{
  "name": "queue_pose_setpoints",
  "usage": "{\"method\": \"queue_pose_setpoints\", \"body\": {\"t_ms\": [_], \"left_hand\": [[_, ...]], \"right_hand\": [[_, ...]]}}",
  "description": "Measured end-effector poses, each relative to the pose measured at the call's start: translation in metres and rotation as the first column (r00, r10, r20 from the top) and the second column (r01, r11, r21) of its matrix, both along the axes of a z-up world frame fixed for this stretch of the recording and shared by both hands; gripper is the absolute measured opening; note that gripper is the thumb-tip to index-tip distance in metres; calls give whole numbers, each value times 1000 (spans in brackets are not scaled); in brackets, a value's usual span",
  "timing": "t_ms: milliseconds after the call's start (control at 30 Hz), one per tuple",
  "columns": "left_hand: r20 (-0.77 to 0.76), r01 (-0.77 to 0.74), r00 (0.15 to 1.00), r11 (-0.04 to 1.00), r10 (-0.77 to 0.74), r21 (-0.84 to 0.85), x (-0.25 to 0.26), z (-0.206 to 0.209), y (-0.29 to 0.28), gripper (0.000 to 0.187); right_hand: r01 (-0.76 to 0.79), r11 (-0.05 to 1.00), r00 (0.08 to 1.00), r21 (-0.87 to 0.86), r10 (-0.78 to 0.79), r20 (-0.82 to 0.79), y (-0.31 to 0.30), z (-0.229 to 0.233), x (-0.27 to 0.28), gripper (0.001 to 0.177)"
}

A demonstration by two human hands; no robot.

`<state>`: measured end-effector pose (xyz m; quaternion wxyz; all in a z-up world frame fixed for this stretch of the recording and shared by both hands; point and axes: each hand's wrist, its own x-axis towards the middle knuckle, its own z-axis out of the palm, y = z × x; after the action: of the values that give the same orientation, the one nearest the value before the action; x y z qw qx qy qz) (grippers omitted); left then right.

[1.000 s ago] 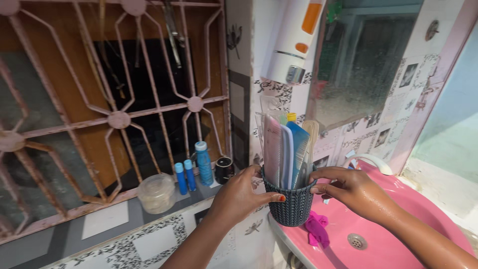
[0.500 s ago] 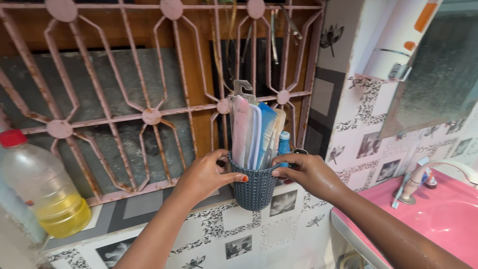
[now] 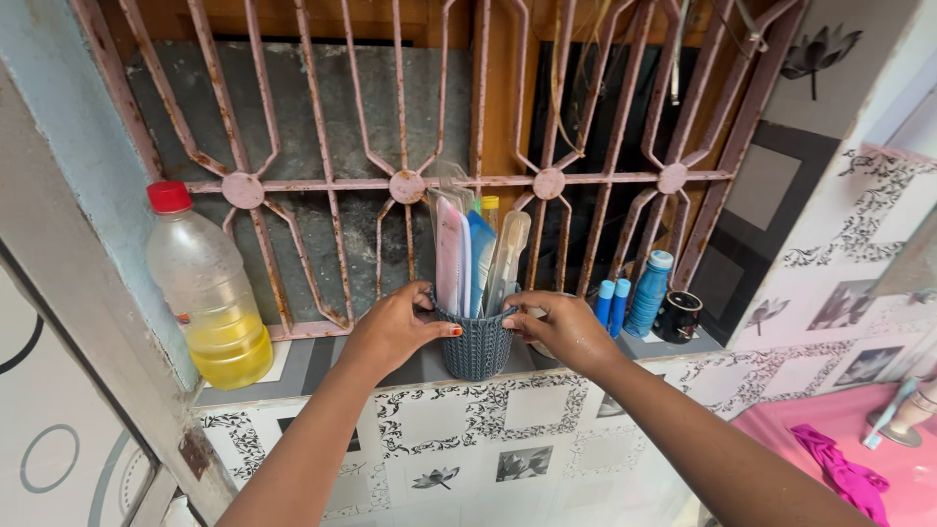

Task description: The person organizes toiletries on a tiled shelf, then wipes the pink sink and surrounding tiled wall with a pink cloth. They rinse the cloth under the tap and continue wiping the wall tiles and sink area.

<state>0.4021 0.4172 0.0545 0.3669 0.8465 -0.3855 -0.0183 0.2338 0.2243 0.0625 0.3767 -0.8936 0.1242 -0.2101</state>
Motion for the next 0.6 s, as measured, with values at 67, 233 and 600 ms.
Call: {"method": "queue_pose_setpoints", "body": {"t_ms": [67, 233, 600], "left_hand": [[6, 13, 1000, 999, -12, -44, 7, -9, -1, 95], [-2, -16, 1000, 1000, 16, -5, 16, -28, -13, 92], [15, -36, 999, 998, 37, -60, 18, -48, -34, 95]], "right_hand": [[8, 1000, 1000, -10, -8, -26, -3, -8, 9, 36], [-52, 998, 998, 29, 52, 26, -17, -28, 24, 35], [12, 971, 1000, -237, -15, -10, -23, -23, 22, 39]]}}
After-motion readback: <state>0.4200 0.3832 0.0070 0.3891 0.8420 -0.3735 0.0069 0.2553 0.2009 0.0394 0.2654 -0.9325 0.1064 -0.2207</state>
